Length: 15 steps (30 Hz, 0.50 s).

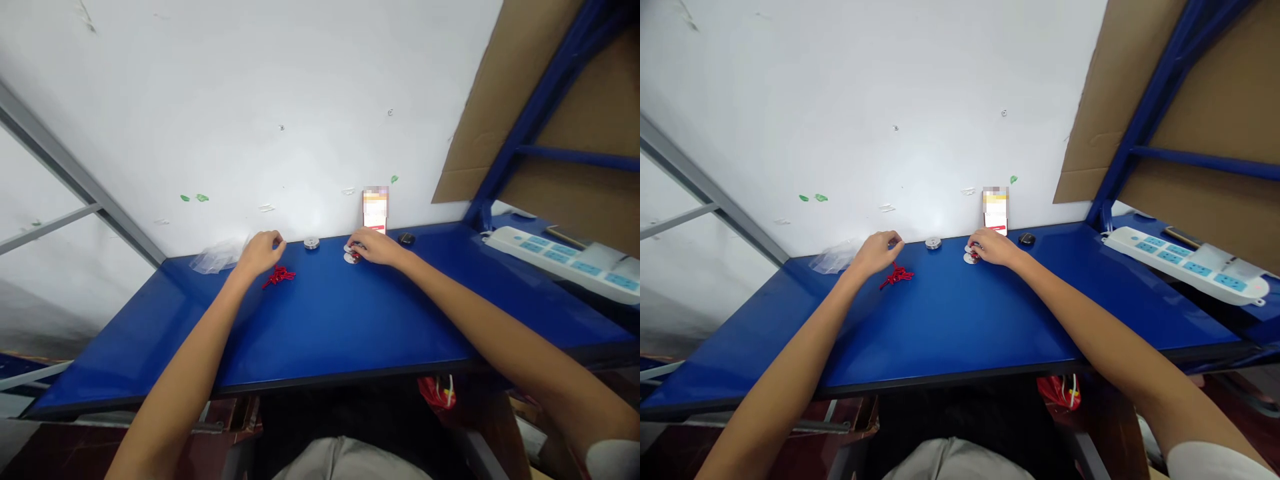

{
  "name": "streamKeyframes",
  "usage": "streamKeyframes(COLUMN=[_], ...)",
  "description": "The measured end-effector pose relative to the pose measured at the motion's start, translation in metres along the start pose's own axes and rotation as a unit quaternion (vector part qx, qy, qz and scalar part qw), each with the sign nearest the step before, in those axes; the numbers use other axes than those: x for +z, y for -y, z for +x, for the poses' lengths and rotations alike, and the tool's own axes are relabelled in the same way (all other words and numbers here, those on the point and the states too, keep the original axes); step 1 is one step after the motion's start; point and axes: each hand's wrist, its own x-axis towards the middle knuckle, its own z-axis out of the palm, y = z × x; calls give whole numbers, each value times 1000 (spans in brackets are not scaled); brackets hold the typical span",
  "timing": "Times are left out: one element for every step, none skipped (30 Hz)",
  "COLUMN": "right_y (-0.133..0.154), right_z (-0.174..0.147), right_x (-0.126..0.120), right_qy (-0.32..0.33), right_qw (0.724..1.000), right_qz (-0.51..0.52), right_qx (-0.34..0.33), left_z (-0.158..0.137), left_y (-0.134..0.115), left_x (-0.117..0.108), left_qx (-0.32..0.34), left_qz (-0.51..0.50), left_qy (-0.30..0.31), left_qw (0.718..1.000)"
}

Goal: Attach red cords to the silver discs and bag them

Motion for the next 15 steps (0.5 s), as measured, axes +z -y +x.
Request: streamKeyframes(right_y=[-1,-1,-1,-1,0,2,5,9,13,17,22,28,33,39,45], right_z=[0,0,-1,-1,-2,-2,-3,-3,-3,-1,1,4,9,15,22], right_x=[0,1,1,1,0,0,-1,-2,-2,-2,-2,-1,2,5,9], right_qy=[-5,-10,-14,-19,-25,-33,-43,-56,-71,-86,-99,-110,-115,-111,-99], right_qw=[1000,1000,1000,1000,1000,999,999,998,997,996,995,993,992,991,991], right_qz=[-3,-5,-7,-8,-10,-11,-13,-14,-14,-13,-14,-18,-28,-46,-70], right_qx=[-1,-2,-4,-5,-7,-8,-11,-14,-17,-21,-26,-32,-40,-50,-62], left_z=[1,1,1,1,0,-1,-1,-2,-2,-2,-1,0,1,2,4], left_y=[7,12,16,19,21,22,24,25,28,31,35,40,44,49,53], left_x=[-4,-7,-11,-14,-17,-20,-21,-22,-21,-20,-18,-15,-12,-10,-7], left_qx=[-2,5,11,19,24,28,32,38,43,47,48,46,43,39,31], left_qz=[-10,-29,-49,-68,-83,-90,-88,-80,-66,-50,-33,-18,-8,-2,-1], left_qy=[36,74,108,136,160,183,203,219,230,232,228,221,218,219,224], left_qw=[999,997,993,988,983,979,975,972,970,970,972,974,975,975,974])
